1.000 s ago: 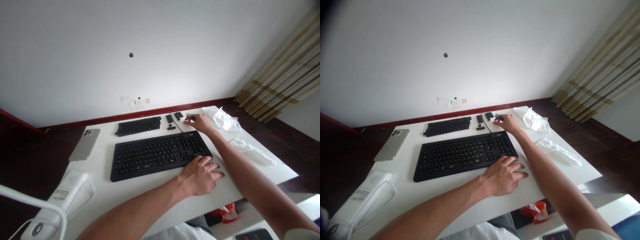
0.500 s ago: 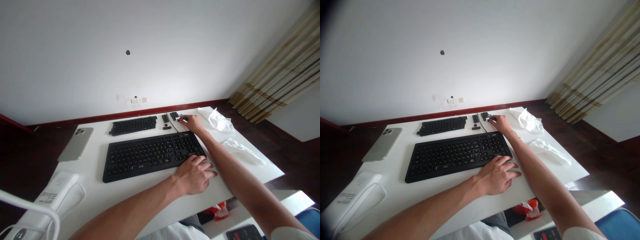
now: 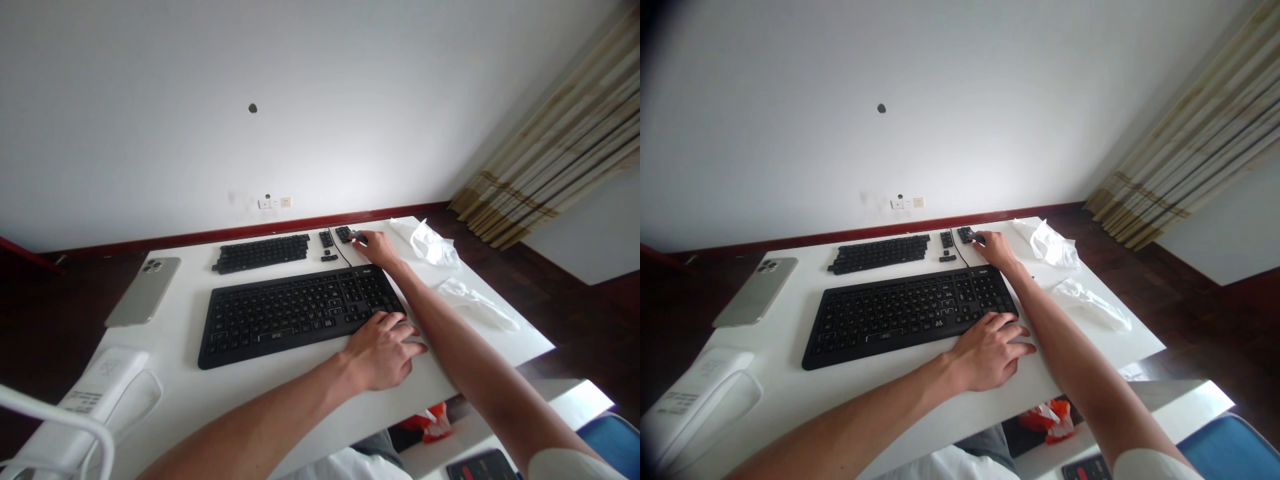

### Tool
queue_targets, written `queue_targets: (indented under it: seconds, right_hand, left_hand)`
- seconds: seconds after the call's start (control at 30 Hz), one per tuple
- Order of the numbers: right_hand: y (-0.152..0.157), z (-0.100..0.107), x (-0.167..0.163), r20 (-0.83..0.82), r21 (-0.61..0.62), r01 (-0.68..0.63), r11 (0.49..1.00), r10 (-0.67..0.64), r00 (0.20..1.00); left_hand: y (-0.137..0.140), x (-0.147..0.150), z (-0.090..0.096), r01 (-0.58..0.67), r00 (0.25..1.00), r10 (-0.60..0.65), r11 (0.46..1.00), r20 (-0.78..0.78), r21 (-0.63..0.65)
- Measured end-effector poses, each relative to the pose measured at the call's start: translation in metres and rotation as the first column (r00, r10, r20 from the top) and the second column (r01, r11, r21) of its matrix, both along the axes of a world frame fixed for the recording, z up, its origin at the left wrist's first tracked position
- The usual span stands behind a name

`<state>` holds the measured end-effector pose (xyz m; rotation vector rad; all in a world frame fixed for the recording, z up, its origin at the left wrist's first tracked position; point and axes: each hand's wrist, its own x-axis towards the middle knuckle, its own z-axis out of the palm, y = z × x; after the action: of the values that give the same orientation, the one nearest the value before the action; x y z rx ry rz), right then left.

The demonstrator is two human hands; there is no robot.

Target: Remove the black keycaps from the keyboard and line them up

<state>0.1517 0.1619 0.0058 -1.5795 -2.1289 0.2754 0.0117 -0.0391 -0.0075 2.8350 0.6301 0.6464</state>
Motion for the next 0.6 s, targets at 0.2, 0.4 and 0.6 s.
queue_targets:
  seconds: [0.2, 0.4, 0.6]
  right_hand:
    - [-0.0046, 0.0003, 0.0002, -0.018, 0.096, -0.055, 0.994, 0.057, 0.998]
    - [-0.0059, -0.004, -0.0029, 0.051, 0.055, -0.051, 0.997, 0.048, 0.998]
    - [-0.0023, -0.0076, -0.0031, 0.049, 0.043, -0.046, 0.998, 0.044, 0.998]
  left_hand:
    - [0.0004, -0.0005, 0.0011, 0.002, 1.0, -0.003, 1.0, 0.006, 0.003]
    - [0.0006, -0.0002, -0.0003, 0.012, 1.0, -0.012, 1.0, 0.005, -0.001]
    - [0.0008, 0.0002, 0.0002, 0.011, 1.0, -0.011, 1.0, 0.001, 0.005]
